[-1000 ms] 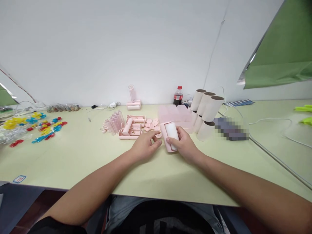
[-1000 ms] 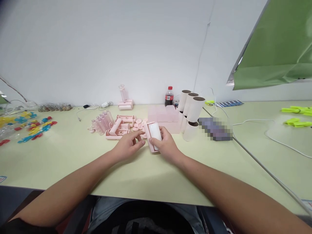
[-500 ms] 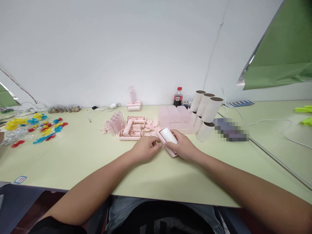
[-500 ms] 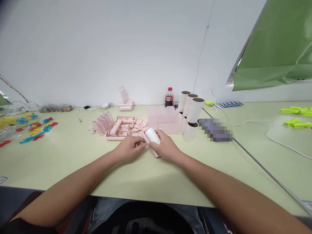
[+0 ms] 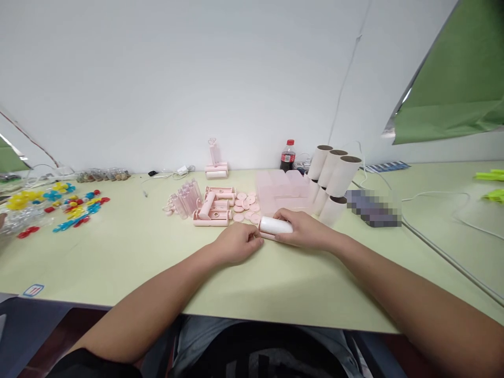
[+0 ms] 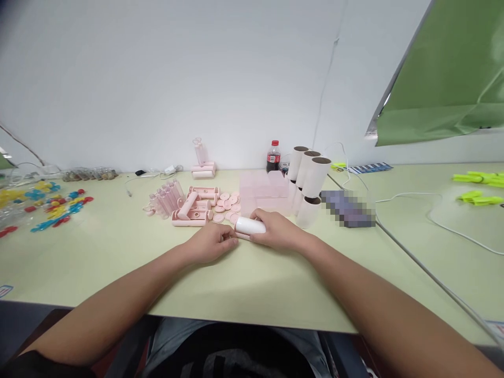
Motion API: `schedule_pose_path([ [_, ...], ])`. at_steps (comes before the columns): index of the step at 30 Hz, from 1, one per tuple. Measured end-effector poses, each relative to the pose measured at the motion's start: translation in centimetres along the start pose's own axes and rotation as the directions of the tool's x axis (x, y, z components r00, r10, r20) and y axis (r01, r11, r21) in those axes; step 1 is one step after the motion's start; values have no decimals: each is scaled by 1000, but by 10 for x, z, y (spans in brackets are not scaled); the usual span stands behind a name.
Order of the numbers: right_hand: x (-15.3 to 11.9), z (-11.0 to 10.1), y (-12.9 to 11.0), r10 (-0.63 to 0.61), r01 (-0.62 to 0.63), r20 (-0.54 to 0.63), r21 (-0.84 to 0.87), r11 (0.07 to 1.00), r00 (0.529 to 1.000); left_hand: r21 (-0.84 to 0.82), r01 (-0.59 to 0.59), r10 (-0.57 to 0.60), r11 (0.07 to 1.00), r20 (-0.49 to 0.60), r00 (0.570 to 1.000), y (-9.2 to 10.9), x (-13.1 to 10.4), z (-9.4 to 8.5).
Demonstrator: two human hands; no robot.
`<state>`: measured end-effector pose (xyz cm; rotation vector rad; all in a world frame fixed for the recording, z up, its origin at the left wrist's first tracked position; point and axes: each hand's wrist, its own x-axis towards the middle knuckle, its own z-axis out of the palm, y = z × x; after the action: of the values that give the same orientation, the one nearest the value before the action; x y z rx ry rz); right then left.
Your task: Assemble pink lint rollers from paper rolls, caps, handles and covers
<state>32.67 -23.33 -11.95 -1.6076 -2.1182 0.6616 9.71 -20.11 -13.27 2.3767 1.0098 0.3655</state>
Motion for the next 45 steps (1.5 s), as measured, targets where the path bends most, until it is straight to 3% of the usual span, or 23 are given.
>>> schedule_pose_path([
  [5, 3, -4, 4, -62, 64, 25, -85, 994, 998, -6, 11, -11, 1000, 2, 1000, 0, -1, -2],
  [11, 4, -2, 4, -86, 79, -34, -178, 981, 996, -17, 2, -2, 1000, 1, 1000, 2, -1, -1],
  [13, 4, 1, 4, -90, 73, -73, -206, 976, 993, -13, -7, 6, 1000, -63, 998, 4, 1, -6],
  [15, 4, 4, 3, -79, 43, -155, -225, 973, 985, 15, -15, 18, 1000, -200, 980, 3, 1, -20],
  [17, 3, 6, 2, -69, 15, -244, -218, 976, 967, 67, 38, -8, 997, -404, 915, -1, -1, -42],
  [18, 2, 7, 0, -71, 13, -278, -205, 979, 958, 92, 114, -48, 989, -533, 845, -6, -4, -57],
  [20, 1, 8, -3, -86, 32, -323, -170, 985, 942, 92, 330, -154, 939, -748, 646, -20, -12, -88],
  [21, 0, 8, -5, -96, 46, -340, -152, 987, 936, 81, 434, -200, 897, -802, 563, -29, -17, -102],
  [23, -2, 9, -8, -117, 76, -366, -124, 989, 923, 54, 599, -311, 799, -816, 488, -49, -28, -127],
  [26, -4, 10, -11, -138, 111, -398, -89, 990, 907, 16, 722, -509, 691, -699, 502, -76, -38, -145],
  [31, -4, 12, -13, -147, 143, -446, -44, 989, 883, 63, 763, -606, 643, -566, 558, -92, -36, -143],
  [37, -4, 13, -14, -149, 158, -444, -16, 987, 883, 46, 772, -641, 634, -529, 557, -84, -32, -142],
  [43, -6, 14, -16, -160, 180, -426, 8, 984, 890, 12, 758, -584, 652, -629, 513, -59, -47, -147],
  [45, -6, 15, -17, -170, 199, -434, 22, 980, 885, 23, 733, -534, 680, -670, 516, -47, -53, -147],
])
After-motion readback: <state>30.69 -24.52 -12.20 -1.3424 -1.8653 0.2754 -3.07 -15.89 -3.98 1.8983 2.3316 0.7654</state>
